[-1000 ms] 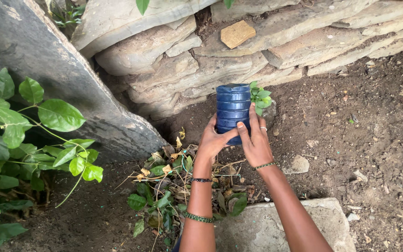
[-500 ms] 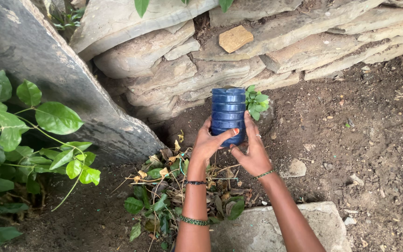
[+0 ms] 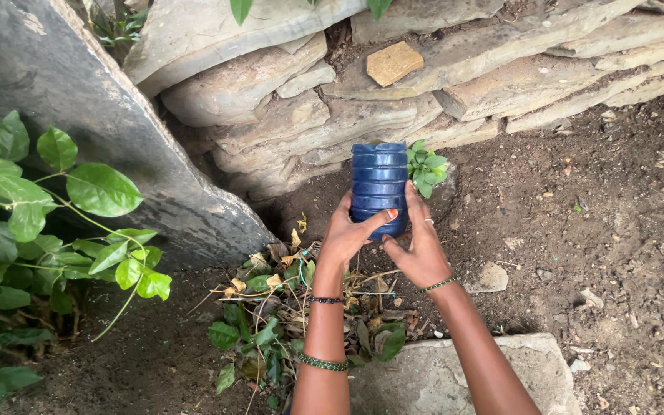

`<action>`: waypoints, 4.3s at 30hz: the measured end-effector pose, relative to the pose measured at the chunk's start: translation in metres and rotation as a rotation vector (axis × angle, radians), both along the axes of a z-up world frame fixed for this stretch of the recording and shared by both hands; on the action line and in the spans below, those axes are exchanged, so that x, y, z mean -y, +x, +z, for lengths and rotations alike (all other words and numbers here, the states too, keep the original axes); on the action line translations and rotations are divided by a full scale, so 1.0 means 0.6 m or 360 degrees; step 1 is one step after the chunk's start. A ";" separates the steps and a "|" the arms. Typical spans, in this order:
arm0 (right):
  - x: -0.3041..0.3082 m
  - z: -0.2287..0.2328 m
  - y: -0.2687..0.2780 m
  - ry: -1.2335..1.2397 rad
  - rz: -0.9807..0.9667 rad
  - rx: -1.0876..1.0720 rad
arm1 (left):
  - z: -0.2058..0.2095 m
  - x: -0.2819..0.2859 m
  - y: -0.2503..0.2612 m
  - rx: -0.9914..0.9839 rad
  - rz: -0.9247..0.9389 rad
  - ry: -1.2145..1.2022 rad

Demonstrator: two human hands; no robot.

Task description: The person dips a blue plastic cup into a bucket of water, carries it to various plants in the garden, and pours the water onto the soil around the base of the plants.

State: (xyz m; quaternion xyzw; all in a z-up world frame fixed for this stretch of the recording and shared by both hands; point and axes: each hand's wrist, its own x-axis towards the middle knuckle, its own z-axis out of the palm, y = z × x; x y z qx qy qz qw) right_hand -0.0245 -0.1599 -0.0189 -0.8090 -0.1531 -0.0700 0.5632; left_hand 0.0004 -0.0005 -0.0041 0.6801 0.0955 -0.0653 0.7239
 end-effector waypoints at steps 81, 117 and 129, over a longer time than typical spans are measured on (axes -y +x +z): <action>0.193 0.042 -0.021 0.0424 -0.0900 -0.0888 | 0.050 0.046 -0.086 0.0333 0.0264 0.0043; 0.374 -0.237 0.146 -0.0344 -0.0993 -0.0909 | -0.036 0.053 -0.028 0.0119 0.0174 0.0049; 0.412 -0.371 0.253 -0.0857 -0.0834 -0.0920 | -0.104 0.073 -0.031 0.0124 0.0231 0.0021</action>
